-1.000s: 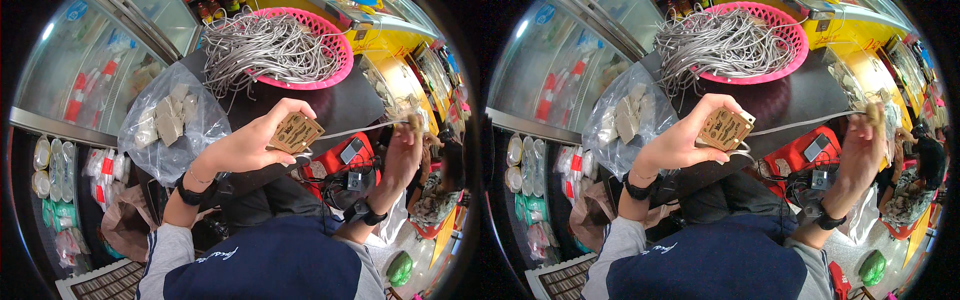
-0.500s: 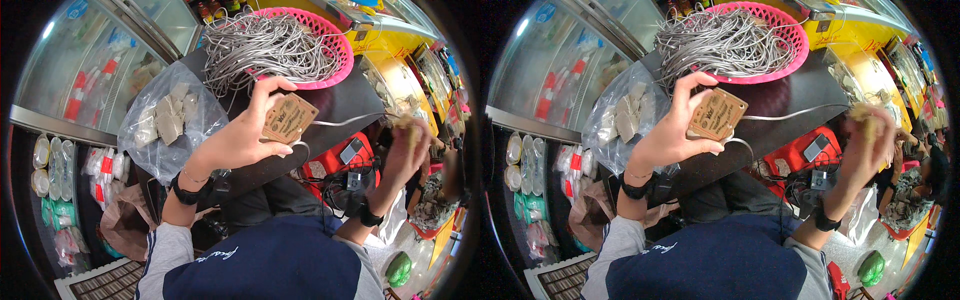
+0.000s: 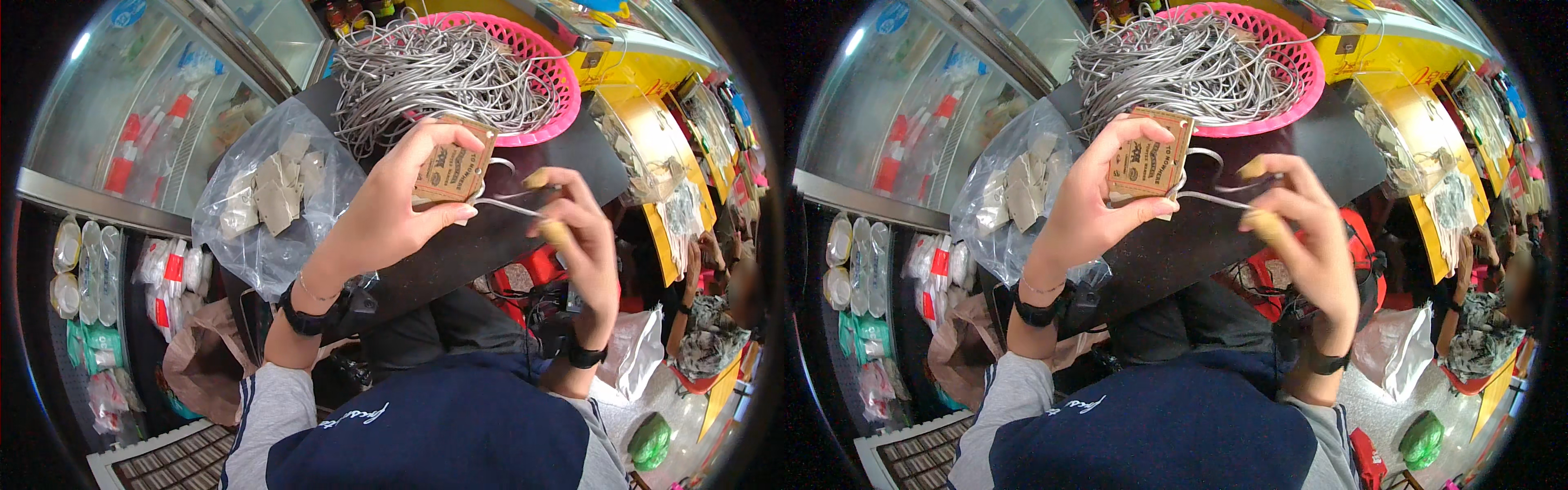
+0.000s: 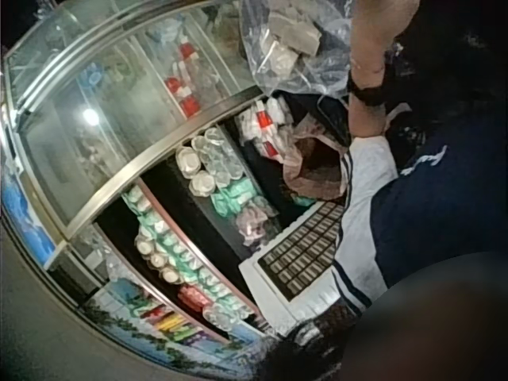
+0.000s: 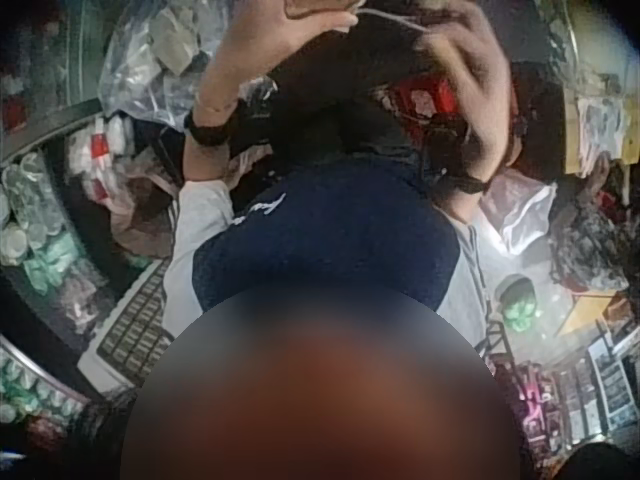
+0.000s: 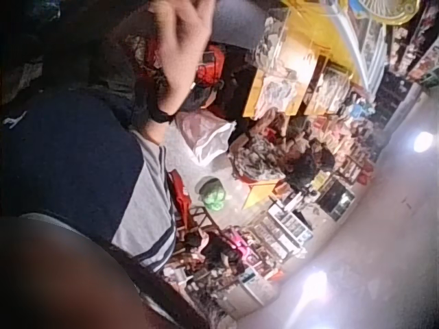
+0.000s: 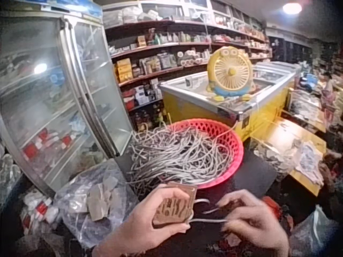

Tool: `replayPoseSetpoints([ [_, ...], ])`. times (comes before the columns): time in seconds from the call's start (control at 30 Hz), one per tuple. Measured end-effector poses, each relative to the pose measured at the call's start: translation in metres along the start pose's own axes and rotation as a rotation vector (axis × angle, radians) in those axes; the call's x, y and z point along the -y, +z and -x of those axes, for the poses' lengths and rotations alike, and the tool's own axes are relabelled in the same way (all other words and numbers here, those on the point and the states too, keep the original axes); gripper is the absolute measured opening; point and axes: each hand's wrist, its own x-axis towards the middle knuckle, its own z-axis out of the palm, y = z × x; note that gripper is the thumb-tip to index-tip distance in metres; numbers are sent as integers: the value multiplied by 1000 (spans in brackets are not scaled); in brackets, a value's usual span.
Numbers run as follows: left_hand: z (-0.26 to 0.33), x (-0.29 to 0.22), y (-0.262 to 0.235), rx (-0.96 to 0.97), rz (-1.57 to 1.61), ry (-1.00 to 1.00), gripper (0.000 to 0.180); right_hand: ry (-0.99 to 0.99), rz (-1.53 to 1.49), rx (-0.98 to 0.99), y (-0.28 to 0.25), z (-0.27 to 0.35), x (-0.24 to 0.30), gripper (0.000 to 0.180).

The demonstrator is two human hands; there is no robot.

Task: Attaching labels to shoe components using a cord.

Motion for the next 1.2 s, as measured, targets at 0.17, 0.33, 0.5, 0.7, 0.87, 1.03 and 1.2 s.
replayPoseSetpoints([
  [0.17,-2,3,-5,-19,-89,55,53,-4,-572,-241,-55,32,-40,41],
  [0.33,-3,2,-5,-10,-124,48,54,-359,-1261,-337,-94,51,-59,22],
  [0.5,-3,1,-6,-18,-104,69,54,-514,-1685,-176,-108,59,-56,39],
  [0.7,1,-7,-2,-23,-83,72,54,-83,-328,-224,-48,29,-15,14],
  [0.87,2,-12,1,12,-19,57,55,7,-155,-36,20,-2,4,24],
  [1.03,3,-11,-5,-29,-16,74,55,187,-203,107,24,0,5,20],
  [1.2,2,-7,-15,-126,-21,39,48,-228,-736,92,-9,14,-10,14],
])
